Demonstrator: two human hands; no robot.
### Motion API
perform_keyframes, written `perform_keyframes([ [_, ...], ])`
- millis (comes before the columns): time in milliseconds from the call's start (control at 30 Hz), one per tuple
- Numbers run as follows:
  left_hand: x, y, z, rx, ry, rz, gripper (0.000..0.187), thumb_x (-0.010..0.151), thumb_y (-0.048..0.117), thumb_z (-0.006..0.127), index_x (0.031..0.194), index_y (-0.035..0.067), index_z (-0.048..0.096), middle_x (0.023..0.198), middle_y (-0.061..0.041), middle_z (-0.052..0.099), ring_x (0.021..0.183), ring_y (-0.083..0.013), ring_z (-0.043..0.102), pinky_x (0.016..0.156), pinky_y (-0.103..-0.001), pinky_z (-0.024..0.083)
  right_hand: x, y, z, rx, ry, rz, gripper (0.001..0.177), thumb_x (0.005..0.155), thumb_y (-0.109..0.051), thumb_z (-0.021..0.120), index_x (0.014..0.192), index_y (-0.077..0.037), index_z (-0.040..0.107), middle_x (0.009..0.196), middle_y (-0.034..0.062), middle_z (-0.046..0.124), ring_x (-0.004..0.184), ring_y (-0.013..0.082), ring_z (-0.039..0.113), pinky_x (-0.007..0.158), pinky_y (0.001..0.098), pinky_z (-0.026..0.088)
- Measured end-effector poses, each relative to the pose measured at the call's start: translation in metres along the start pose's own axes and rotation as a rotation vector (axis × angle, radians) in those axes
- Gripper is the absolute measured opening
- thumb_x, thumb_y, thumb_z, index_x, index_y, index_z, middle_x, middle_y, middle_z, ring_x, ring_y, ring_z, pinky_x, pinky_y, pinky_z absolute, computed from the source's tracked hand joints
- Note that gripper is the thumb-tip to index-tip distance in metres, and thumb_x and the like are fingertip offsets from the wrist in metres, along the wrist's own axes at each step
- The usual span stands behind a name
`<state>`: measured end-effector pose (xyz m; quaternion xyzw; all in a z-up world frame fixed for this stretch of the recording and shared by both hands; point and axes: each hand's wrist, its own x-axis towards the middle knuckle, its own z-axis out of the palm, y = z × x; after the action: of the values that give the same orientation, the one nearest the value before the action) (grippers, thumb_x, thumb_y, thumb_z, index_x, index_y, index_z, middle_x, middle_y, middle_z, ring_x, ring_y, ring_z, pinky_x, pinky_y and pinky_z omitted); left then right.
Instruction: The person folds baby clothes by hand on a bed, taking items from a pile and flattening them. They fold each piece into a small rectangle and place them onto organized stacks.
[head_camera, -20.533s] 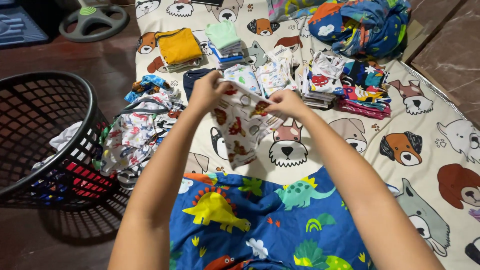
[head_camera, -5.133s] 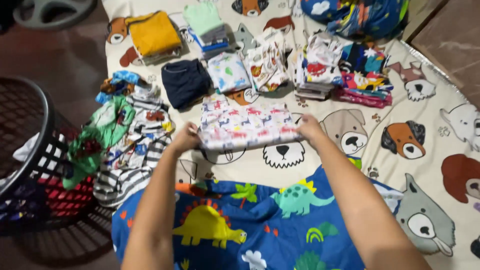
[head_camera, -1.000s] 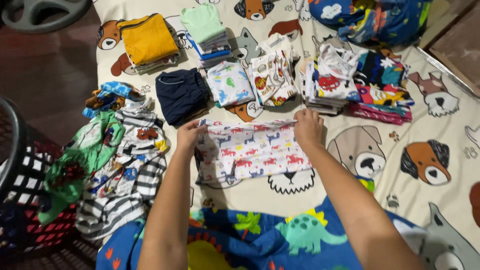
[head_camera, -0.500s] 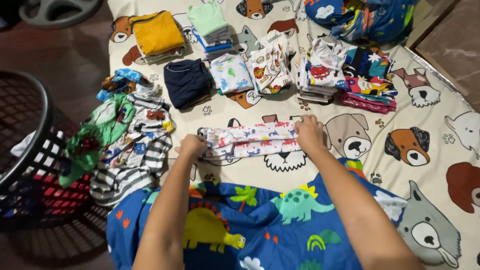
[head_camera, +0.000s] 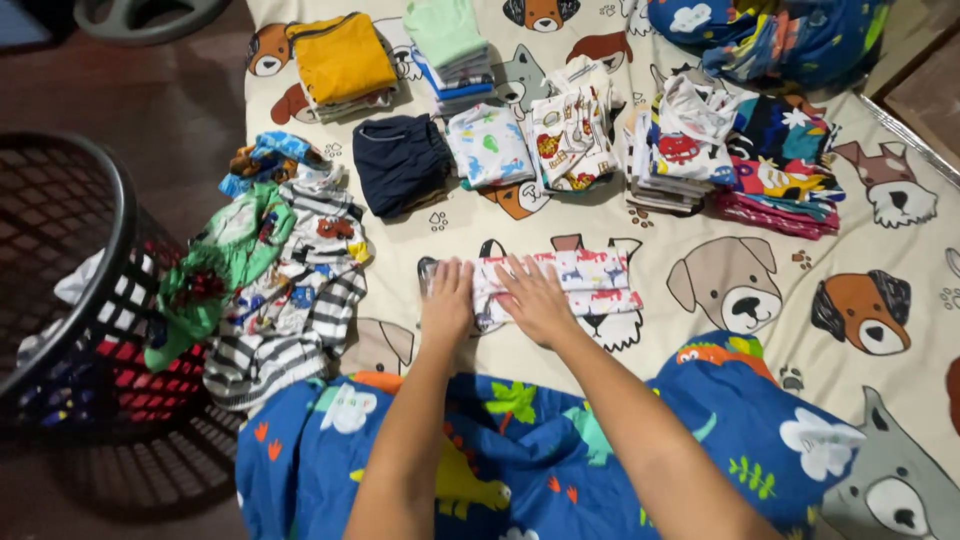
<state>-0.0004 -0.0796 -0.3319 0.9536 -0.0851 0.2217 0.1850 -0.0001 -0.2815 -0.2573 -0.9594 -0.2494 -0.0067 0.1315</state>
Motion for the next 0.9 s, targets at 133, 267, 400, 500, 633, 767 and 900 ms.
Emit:
perform_keyframes([
  [133,0.006,0.022,-0.046,0.119,-0.065,-0.098,0.052,0.099,0.030,0.050,0.150,0.019,0.047,0.159,-0.018,0.040,0.148,-0.0311,0.037,0.113,-0.073,0.020,-0.001,0.007,-0.007,-0.088,-0.016,0.013,0.064,0.102,-0.051,0.041,0.159,-0.023,0.031,0.166,0.0082,0.022,0.152,0.0352,0.017,0.119,0.0627,0.014],
  [267,0.006,0.023,-0.045,0.119,-0.088,-0.105,0.057,0.098,0.038,0.048,0.153,0.025,0.045,0.163,-0.019,0.034,0.151,-0.0343,0.030,0.111,-0.078,0.012,-0.007,0.032,-0.017,-0.139,-0.034,0.104,0.063,0.103,-0.051,0.036,0.160,-0.028,0.024,0.169,0.0069,0.019,0.155,0.0319,0.015,0.119,0.0661,0.011],
  [400,0.016,0.040,-0.070,0.100,-0.234,-0.154,0.063,0.096,0.055,0.045,0.154,0.030,0.040,0.163,-0.022,0.025,0.151,-0.0368,0.023,0.110,-0.078,0.005,-0.023,0.071,-0.050,-0.286,-0.140,0.327,0.065,0.106,-0.049,0.032,0.164,-0.026,0.013,0.169,0.0095,0.013,0.154,0.0348,0.010,0.116,0.0706,0.009],
  [500,0.030,0.050,-0.074,0.230,-0.375,-0.188,0.062,0.097,0.055,0.043,0.156,0.035,0.038,0.162,-0.026,0.022,0.152,-0.0386,0.021,0.110,-0.078,0.003,-0.033,0.090,-0.060,-0.163,-0.160,0.491,0.063,0.104,-0.048,0.035,0.161,-0.028,0.015,0.170,0.0056,0.010,0.155,0.0310,0.009,0.117,0.0693,0.009],
  [633,0.043,0.080,-0.047,0.256,-0.286,-0.175,0.068,0.093,0.048,0.046,0.158,0.029,0.037,0.160,-0.023,0.026,0.148,-0.0436,0.023,0.112,-0.077,0.002,-0.032,0.111,-0.042,0.083,0.217,0.594,0.070,0.098,-0.045,0.050,0.160,-0.019,0.031,0.167,0.0146,0.022,0.154,0.0337,0.017,0.118,0.0659,0.015],
  [767,0.020,0.117,-0.007,-0.021,-0.307,0.065,0.076,0.092,0.048,0.049,0.156,0.011,0.036,0.167,-0.015,0.028,0.156,-0.0332,0.021,0.121,-0.066,0.007,-0.032,0.111,-0.063,0.106,0.208,0.893,0.068,0.091,-0.053,0.067,0.142,-0.010,0.056,0.146,0.0153,0.056,0.139,0.0337,0.049,0.114,0.0519,0.040],
  [900,0.012,0.127,-0.005,-0.118,-0.382,0.137,0.089,0.092,0.062,0.051,0.158,0.005,0.030,0.165,-0.018,0.019,0.154,-0.0343,0.010,0.121,-0.058,0.006,-0.023,0.148,-0.053,0.390,0.030,0.880,0.051,0.076,-0.040,0.080,0.112,-0.004,0.076,0.105,0.0187,0.073,0.097,0.0336,0.070,0.089,0.0452,0.054],
])
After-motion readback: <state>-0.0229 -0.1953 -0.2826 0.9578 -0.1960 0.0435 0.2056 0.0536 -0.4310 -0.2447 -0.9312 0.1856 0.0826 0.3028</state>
